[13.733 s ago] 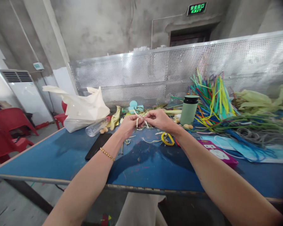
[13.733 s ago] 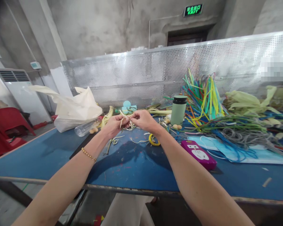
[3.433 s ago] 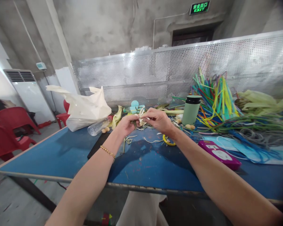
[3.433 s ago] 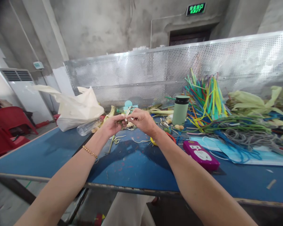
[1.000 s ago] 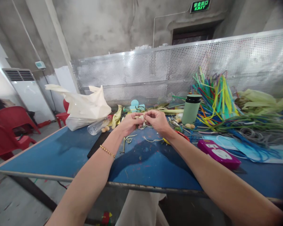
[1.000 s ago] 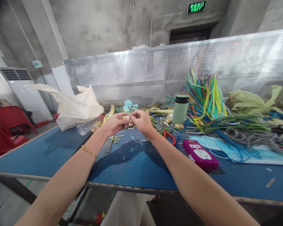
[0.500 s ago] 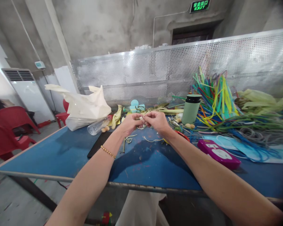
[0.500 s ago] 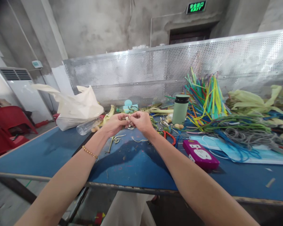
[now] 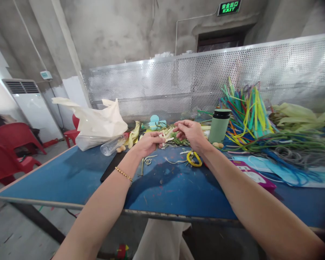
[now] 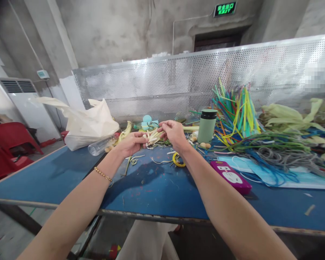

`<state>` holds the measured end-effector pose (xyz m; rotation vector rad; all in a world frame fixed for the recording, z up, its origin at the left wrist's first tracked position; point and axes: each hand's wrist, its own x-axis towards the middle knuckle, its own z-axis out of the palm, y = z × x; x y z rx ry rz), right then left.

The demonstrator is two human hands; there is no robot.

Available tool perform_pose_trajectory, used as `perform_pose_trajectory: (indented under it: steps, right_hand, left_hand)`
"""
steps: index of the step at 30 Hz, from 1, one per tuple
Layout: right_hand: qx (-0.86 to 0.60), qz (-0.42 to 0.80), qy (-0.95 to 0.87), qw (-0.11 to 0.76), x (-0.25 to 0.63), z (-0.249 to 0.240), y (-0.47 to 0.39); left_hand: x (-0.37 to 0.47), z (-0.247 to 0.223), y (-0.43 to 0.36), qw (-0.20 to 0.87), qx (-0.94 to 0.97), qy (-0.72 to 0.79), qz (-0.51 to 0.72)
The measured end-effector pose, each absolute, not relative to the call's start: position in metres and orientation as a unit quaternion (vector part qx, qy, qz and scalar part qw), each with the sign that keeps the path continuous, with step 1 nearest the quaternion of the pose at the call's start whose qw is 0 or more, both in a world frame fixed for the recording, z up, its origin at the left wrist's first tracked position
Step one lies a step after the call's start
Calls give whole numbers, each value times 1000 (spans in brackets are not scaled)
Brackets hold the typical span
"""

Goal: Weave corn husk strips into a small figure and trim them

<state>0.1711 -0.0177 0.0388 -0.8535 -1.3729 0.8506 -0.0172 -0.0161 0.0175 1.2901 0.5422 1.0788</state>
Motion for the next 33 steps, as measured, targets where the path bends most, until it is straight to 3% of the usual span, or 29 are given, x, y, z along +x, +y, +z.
perform_pose_trajectory:
  steps: [7,19,33]
  right_hand:
    - [-281,485,-672,484,176,38,-23]
    - [-282,377,-763,442,173,43,-32]
    - [-293,331,-824,354,173,46,-39]
  left_hand:
    - [-18,20,-20,658,563,217,451]
    - [-18,22,-24,648,589,217,432]
    - [-18,20,-25,612,639,243,398]
